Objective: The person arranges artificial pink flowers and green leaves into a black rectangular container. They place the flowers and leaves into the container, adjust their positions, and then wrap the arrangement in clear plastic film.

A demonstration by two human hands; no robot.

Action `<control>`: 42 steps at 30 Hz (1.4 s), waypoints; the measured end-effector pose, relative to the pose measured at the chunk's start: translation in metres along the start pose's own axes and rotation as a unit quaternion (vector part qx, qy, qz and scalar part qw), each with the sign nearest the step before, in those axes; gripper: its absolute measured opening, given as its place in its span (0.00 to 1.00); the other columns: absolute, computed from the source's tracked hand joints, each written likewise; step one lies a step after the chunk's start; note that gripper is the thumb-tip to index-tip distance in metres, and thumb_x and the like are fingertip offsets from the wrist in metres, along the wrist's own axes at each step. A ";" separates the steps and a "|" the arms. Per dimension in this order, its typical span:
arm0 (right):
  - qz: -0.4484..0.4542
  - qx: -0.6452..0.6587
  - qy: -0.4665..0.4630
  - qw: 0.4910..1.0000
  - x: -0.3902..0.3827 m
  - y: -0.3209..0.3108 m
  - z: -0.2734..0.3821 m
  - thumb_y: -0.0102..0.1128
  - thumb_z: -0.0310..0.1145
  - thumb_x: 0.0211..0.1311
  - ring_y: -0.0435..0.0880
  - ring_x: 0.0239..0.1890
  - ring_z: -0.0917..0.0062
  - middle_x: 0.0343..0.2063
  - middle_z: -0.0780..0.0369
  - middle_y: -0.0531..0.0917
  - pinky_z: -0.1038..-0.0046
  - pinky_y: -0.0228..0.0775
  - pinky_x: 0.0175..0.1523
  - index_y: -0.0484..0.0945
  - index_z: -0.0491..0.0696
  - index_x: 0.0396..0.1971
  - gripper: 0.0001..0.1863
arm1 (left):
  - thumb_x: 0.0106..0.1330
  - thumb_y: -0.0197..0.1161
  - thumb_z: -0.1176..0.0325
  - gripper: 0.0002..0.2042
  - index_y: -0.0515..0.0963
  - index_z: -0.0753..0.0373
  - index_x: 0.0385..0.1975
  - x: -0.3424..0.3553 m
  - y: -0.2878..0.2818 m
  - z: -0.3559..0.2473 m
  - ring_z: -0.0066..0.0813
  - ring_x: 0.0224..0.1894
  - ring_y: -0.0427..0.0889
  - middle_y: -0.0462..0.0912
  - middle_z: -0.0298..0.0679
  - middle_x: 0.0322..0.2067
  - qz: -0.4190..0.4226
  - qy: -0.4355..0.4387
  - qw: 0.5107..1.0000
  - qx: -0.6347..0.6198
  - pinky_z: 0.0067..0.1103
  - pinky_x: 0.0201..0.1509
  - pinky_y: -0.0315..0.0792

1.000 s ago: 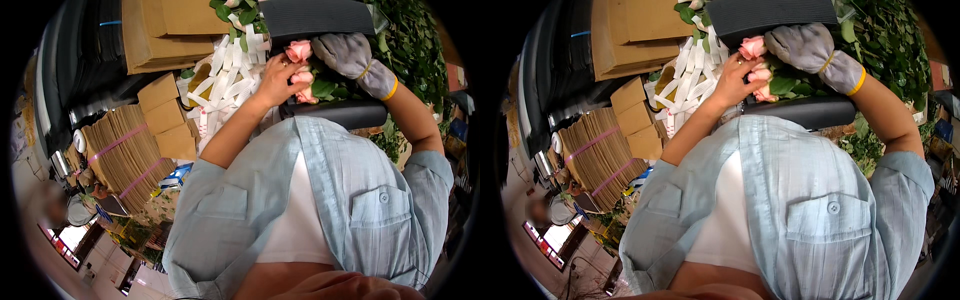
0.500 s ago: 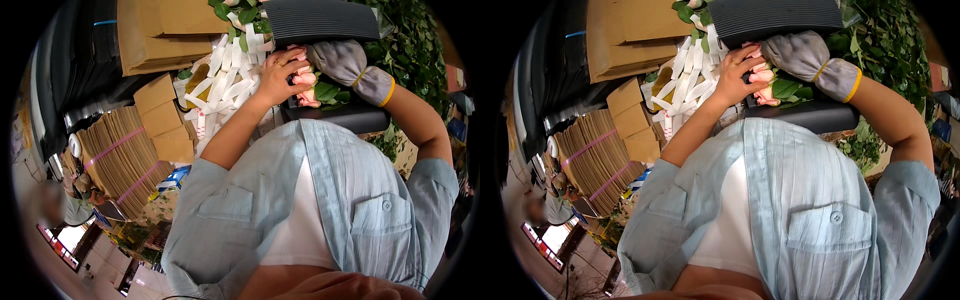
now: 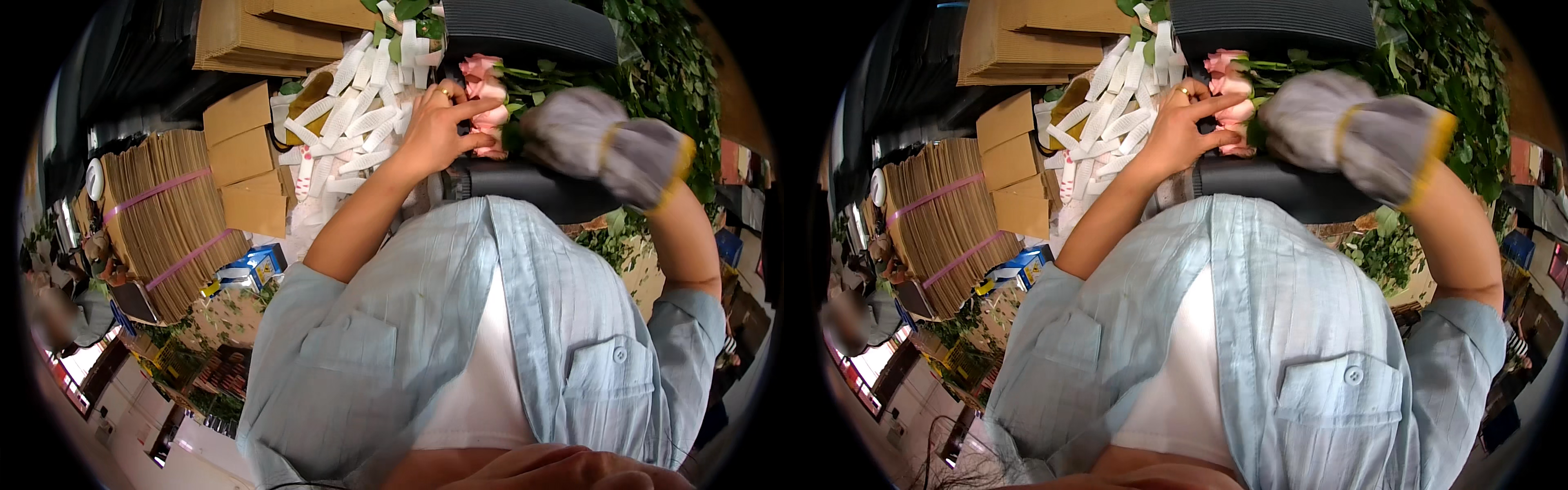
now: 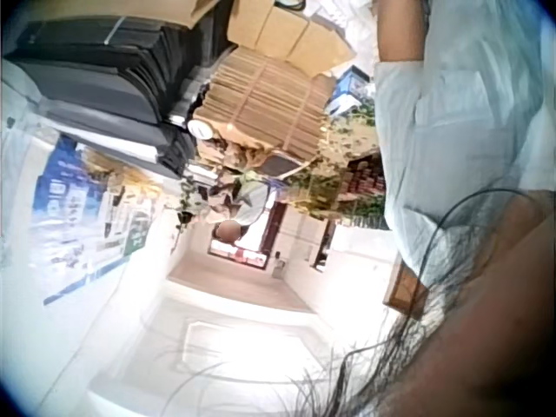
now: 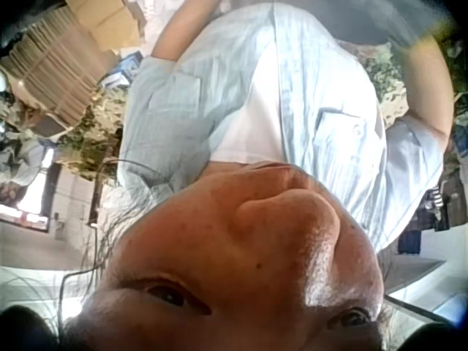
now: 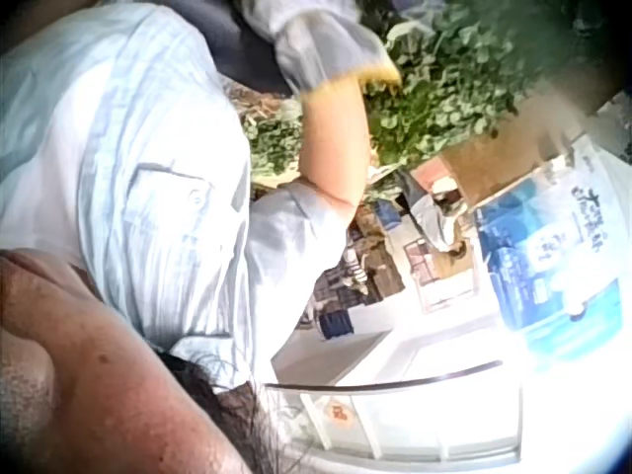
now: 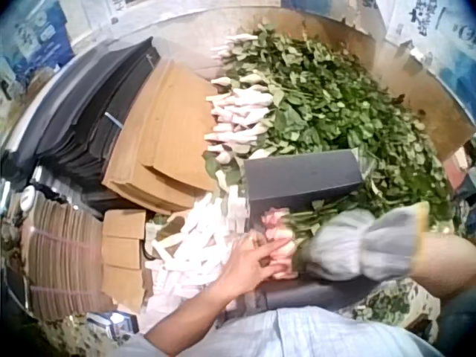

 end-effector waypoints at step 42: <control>-0.304 0.627 -0.022 0.717 -0.155 0.033 0.086 0.53 0.29 0.64 0.85 0.43 0.66 0.48 0.54 0.82 0.69 0.78 0.47 0.74 0.46 0.55 0.19 | 0.55 0.72 0.63 0.30 0.72 0.56 0.60 -0.002 0.032 0.049 0.33 0.54 0.73 0.73 0.39 0.50 0.054 -0.121 0.980 -0.151 0.26 0.62 0.66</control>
Point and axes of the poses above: each hand's wrist, its own x-axis towards the middle knuckle, its own y-axis out of the palm, z = x × y, the point moved 4 cm from there along x, towards the middle knuckle
